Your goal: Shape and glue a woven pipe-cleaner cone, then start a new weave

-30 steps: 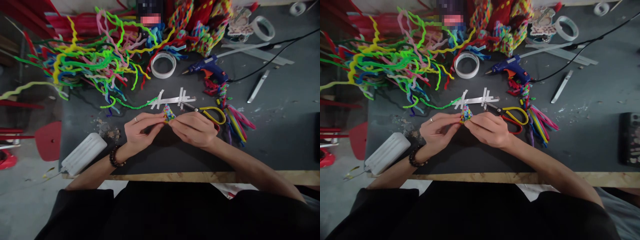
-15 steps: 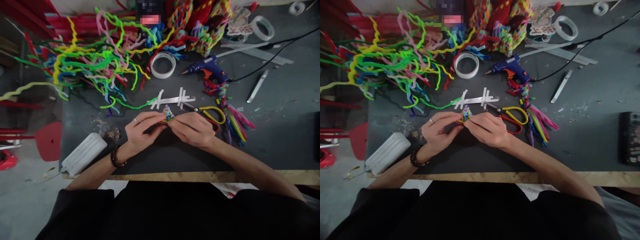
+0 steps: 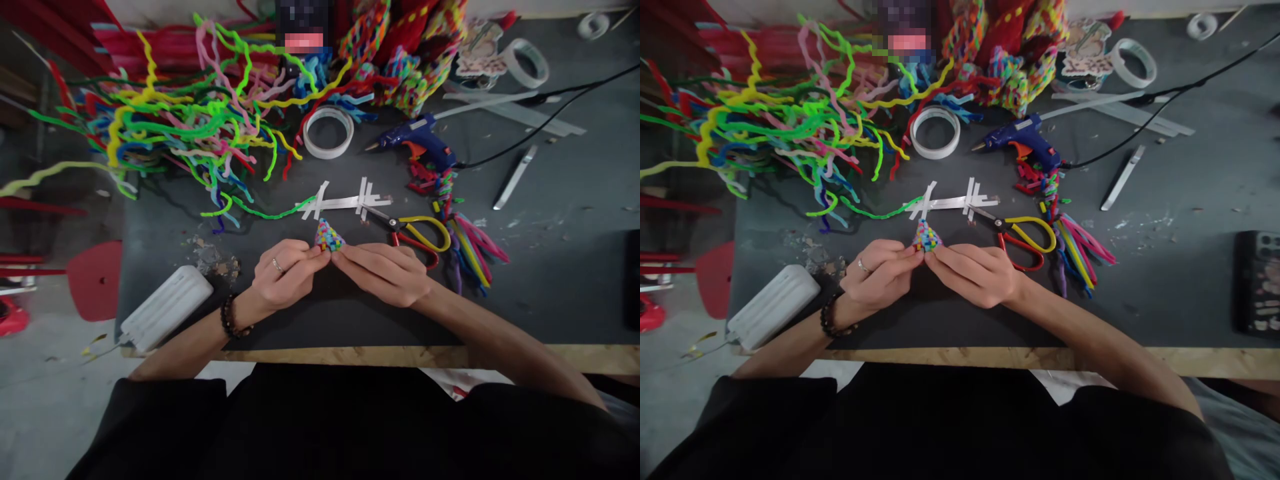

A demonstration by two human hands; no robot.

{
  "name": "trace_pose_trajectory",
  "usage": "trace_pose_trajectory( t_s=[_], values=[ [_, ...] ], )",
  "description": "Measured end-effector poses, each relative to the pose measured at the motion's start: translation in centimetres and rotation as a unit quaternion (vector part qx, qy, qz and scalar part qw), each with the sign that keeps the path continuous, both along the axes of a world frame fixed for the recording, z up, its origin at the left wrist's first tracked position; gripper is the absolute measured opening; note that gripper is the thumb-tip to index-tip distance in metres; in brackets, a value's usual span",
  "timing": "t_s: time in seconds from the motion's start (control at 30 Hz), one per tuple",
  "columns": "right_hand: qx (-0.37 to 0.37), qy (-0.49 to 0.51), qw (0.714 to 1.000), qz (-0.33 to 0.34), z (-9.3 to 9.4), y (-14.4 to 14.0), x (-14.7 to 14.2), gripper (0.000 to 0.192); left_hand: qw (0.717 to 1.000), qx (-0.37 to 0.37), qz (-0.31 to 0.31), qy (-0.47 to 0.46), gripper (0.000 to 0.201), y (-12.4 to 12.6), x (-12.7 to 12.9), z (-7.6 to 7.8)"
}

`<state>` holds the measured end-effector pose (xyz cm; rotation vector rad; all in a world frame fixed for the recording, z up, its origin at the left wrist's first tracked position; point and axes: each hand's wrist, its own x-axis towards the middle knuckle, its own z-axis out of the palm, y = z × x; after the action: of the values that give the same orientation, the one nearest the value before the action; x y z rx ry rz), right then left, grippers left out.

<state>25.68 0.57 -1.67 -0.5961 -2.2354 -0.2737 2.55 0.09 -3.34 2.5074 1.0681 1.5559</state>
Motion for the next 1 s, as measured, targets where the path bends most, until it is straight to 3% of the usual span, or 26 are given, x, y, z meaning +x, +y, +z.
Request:
trace_pose_trajectory(
  t_s=[0.2, 0.4, 0.53, 0.7, 0.87, 1.0],
  values=[
    [0.002, 0.005, 1.000, 0.012, -0.2, 0.3, 0.3, 0.026, 0.998, -0.057, -0.035, -0.002, 0.034, 0.6, -0.3, 0.8],
    [-0.022, 0.015, 1.000, -0.001, -1.5, 0.3, 0.4, 0.027, 0.996, -0.088, -0.015, 0.008, 0.024, 0.6, -0.5, 1.5],
    [-0.115, 0.077, 0.989, -0.044, -2.0, 0.6, -0.4, 0.025, 0.987, -0.155, -0.023, -0.028, 0.012, 0.9, -0.4, 1.4],
    [-0.308, 0.159, 0.937, -0.045, -0.9, 0.9, -1.2, 0.010, 0.926, -0.354, -0.062, -0.113, 0.007, 1.7, -0.4, 0.9],
    [-0.325, 0.166, 0.929, -0.060, -0.2, 0.9, -1.3, 0.010, 0.918, -0.369, -0.048, -0.139, 0.007, 2.0, -0.8, 0.8],
    [-0.329, 0.167, 0.928, -0.055, -0.3, 0.9, -1.2, 0.011, 0.880, -0.436, -0.094, -0.167, 0.009, 2.0, -0.7, 1.1]
  ],
)
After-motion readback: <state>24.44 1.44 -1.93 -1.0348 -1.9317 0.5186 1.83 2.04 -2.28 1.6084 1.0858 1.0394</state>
